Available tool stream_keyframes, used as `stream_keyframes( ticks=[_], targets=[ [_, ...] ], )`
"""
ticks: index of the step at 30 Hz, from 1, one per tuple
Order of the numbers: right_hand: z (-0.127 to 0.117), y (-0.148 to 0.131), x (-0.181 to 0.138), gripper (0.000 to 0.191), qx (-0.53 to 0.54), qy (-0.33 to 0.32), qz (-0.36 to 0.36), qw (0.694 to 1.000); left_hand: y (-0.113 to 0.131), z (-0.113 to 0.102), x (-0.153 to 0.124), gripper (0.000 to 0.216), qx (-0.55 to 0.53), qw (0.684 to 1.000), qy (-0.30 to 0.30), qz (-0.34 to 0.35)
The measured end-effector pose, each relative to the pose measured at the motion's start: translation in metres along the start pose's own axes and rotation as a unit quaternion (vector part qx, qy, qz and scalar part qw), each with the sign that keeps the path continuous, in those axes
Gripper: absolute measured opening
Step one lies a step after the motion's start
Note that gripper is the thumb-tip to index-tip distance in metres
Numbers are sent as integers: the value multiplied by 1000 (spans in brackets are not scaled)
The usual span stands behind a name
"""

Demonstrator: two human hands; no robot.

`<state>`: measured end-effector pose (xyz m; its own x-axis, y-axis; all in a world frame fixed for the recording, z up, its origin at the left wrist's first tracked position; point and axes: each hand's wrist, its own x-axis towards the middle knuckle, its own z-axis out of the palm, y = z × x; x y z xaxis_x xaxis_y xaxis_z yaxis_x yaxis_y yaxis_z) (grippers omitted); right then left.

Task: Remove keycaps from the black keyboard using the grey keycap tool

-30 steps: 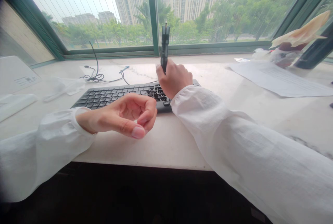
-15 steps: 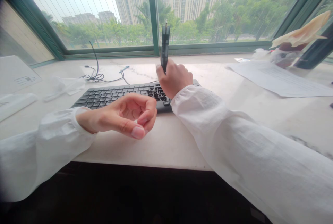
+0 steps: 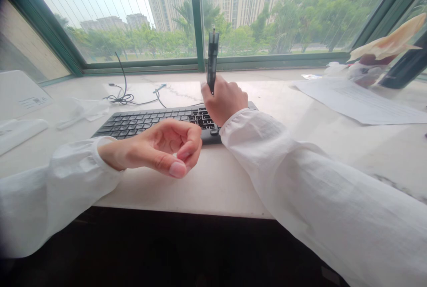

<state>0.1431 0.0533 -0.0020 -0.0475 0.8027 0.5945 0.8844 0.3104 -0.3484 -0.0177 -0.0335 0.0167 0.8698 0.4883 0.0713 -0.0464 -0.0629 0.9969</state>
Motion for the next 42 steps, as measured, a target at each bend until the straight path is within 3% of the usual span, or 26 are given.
stream_keyframes(
  ticks=[42],
  targets=[
    [-1,-1,-1,47,-4,-7,-7,1000,1,2,-3,26,30,999,-11,-11]
  ],
)
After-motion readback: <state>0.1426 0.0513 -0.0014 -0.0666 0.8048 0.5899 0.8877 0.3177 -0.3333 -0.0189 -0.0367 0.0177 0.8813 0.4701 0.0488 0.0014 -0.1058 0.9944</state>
